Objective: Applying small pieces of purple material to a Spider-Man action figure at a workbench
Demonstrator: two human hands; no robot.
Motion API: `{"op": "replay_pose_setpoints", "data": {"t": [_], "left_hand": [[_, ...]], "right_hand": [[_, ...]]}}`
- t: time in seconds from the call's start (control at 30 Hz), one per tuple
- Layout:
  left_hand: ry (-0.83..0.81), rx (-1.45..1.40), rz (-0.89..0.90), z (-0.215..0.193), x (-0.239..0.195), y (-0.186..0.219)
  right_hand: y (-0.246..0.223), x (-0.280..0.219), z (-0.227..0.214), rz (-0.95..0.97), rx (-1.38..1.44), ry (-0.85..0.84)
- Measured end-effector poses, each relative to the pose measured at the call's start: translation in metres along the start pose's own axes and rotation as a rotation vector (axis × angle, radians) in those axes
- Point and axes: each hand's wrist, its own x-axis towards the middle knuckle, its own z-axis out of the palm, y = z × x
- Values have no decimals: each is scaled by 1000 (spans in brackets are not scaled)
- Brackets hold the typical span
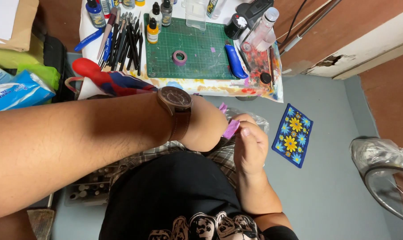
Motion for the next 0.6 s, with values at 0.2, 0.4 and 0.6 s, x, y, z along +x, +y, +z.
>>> {"op": "replay_pose_setpoints", "data": {"t": [0.2,0.4,0.6], "left_hand": [[-51,49,-18,-8,-20,-20],[-116,115,-30,-5,-24,-12],[-161,192,-59,-13,-30,-2]], "right_hand": [[-16,14,9,-13,-6,-113],[-33,18,10,3,-75,-220],[-50,22,13,-23,-149,-325]]}}
